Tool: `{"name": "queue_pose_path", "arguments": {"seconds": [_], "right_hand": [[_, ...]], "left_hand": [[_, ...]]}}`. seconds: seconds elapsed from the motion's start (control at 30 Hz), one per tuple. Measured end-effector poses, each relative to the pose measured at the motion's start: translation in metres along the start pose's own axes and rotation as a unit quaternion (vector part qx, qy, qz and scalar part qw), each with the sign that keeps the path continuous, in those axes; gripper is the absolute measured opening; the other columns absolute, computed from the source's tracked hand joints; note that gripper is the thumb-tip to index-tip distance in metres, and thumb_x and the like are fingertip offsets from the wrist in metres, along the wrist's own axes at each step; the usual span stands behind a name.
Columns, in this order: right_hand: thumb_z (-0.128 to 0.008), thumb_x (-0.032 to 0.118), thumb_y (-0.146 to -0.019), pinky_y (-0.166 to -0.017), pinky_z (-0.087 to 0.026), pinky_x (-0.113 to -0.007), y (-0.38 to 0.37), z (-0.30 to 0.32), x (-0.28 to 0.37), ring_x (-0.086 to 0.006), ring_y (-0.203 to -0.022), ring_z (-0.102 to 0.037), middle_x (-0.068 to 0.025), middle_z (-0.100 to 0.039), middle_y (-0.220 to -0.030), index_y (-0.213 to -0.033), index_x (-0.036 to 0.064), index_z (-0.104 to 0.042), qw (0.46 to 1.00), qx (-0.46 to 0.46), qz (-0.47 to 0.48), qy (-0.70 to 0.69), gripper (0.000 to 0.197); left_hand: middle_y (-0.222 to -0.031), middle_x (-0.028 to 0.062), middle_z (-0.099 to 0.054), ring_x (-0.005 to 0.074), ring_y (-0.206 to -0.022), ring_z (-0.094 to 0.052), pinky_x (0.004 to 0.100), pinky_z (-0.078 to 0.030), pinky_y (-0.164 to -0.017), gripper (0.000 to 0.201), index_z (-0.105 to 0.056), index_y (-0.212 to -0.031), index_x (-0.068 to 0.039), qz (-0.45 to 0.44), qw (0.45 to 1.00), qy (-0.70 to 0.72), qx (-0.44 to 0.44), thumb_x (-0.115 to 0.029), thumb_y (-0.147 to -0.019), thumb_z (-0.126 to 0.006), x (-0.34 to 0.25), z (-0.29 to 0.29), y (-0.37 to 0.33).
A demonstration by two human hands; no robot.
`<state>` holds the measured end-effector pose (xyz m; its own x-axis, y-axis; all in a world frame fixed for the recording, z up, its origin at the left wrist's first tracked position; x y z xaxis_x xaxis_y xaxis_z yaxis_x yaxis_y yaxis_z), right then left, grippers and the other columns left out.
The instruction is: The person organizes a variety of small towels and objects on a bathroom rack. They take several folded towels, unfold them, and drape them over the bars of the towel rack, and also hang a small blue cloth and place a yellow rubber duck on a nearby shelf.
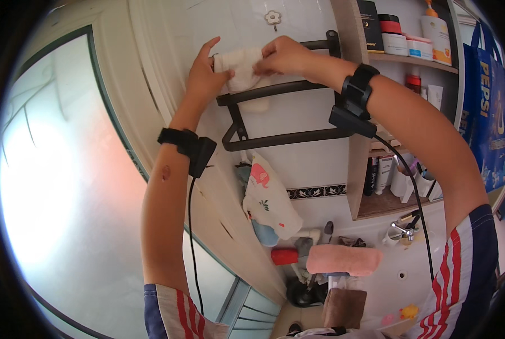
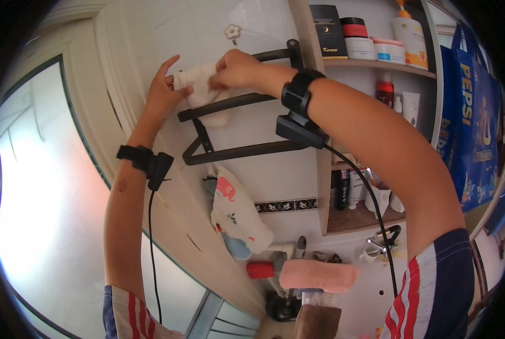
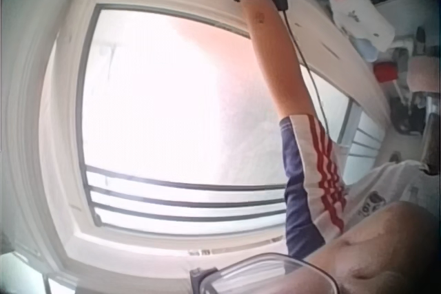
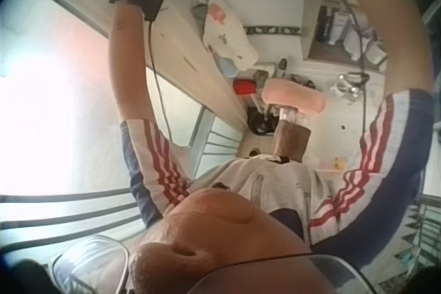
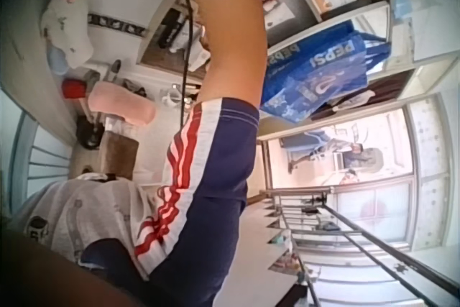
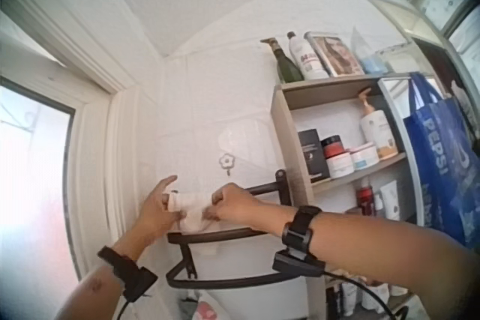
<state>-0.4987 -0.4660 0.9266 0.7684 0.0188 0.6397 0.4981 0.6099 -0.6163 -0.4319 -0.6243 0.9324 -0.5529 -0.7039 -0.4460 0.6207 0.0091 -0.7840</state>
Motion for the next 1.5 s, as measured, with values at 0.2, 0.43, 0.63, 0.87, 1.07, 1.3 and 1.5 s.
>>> {"name": "queue_pose_path", "arguments": {"seconds": [0.2, 0.43, 0.63, 0.87, 1.07, 1.3, 1.5], "right_hand": [[-0.075, 0.025, -0.074, -0.067, -0.054, -0.031, -0.006, 0.014, -0.024, -0.0203, -0.066, -0.069, -0.0110, -0.071, -0.076, -0.085, -0.0043, -0.070, 0.986, -0.003, -0.007, 0.169, 0.031], [-0.072, 0.034, -0.078, -0.062, -0.053, -0.033, 0.018, 0.013, 0.015, -0.0232, -0.065, -0.069, -0.0099, -0.071, -0.073, -0.083, -0.0018, -0.070, 0.958, 0.026, -0.085, 0.271, 0.036], [-0.068, 0.028, -0.084, -0.078, -0.050, -0.036, -0.010, -0.005, 0.059, -0.0243, -0.089, -0.065, -0.0060, -0.066, -0.088, -0.098, 0.0133, -0.069, 0.858, -0.076, 0.276, 0.427, 0.021], [-0.070, 0.037, -0.083, -0.079, -0.051, -0.037, -0.035, -0.058, 0.072, -0.0271, -0.087, -0.067, -0.0080, -0.068, -0.088, -0.093, 0.0107, -0.069, 0.817, -0.042, 0.271, 0.506, 0.028], [-0.073, 0.057, -0.069, -0.075, -0.051, -0.038, -0.045, -0.051, 0.073, -0.0285, -0.080, -0.070, -0.0138, -0.071, -0.084, -0.087, 0.0055, -0.071, 0.837, -0.060, 0.103, 0.534, 0.054], [-0.064, 0.054, -0.072, -0.080, -0.051, -0.044, -0.070, -0.029, 0.047, -0.0332, -0.095, -0.068, -0.0201, -0.070, -0.103, -0.105, 0.0026, -0.071, 0.904, -0.078, -0.013, 0.420, 0.061], [-0.061, 0.041, -0.070, -0.077, -0.053, -0.036, -0.059, 0.026, 0.052, -0.0274, -0.089, -0.069, -0.0179, -0.071, -0.098, -0.096, 0.0025, -0.073, 0.919, -0.093, -0.024, 0.383, 0.047]], "left_hand": [[-0.101, 0.0137, -0.069, 0.0214, -0.087, -0.067, 0.0291, -0.052, -0.080, 0.099, -0.031, -0.148, -0.009, -0.021, 0.960, -0.248, -0.131, -0.005, -0.065, -0.085, -0.001, -0.002, 0.009], [-0.101, 0.0180, -0.067, 0.0236, -0.090, -0.066, 0.0328, -0.053, -0.079, 0.109, -0.021, -0.151, -0.004, 0.113, 0.989, -0.096, -0.012, -0.003, -0.063, -0.083, 0.033, 0.006, 0.006], [-0.091, 0.0117, -0.067, 0.0205, -0.084, -0.064, 0.0312, -0.051, -0.075, 0.072, -0.037, -0.143, 0.000, 0.065, 0.975, -0.194, -0.083, -0.002, -0.078, -0.067, 0.008, 0.016, 0.008], [-0.082, 0.0111, -0.070, 0.0199, -0.077, -0.066, 0.0323, -0.051, -0.069, 0.038, -0.059, -0.121, -0.002, 0.062, 0.986, -0.062, -0.143, -0.010, -0.084, -0.062, 0.027, 0.024, -0.001], [-0.087, 0.0092, -0.069, 0.0154, -0.075, -0.062, 0.0287, -0.048, -0.068, 0.031, -0.063, -0.118, -0.003, 0.044, 0.990, -0.075, -0.115, -0.005, -0.088, -0.055, 0.032, 0.034, -0.001], [-0.089, 0.0116, -0.070, 0.0194, -0.081, -0.064, 0.0307, -0.049, -0.075, 0.027, -0.068, -0.115, -0.003, 0.017, 0.987, -0.073, -0.139, -0.010, -0.092, -0.057, 0.026, 0.016, -0.006], [-0.091, 0.0098, -0.070, 0.0170, -0.081, -0.062, 0.0295, -0.048, -0.075, 0.027, -0.069, -0.115, -0.002, 0.052, 0.991, -0.006, -0.123, -0.012, -0.093, -0.058, 0.032, 0.022, 0.003]]}}
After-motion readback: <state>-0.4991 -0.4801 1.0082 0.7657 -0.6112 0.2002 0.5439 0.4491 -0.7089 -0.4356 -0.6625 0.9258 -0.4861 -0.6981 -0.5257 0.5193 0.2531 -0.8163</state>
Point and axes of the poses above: each hand's wrist, its own y-axis away from the middle knuckle, its own z-axis out of the back of the hand, x = y × z, the point moved 8 cm from there along -y, towards the middle knuckle
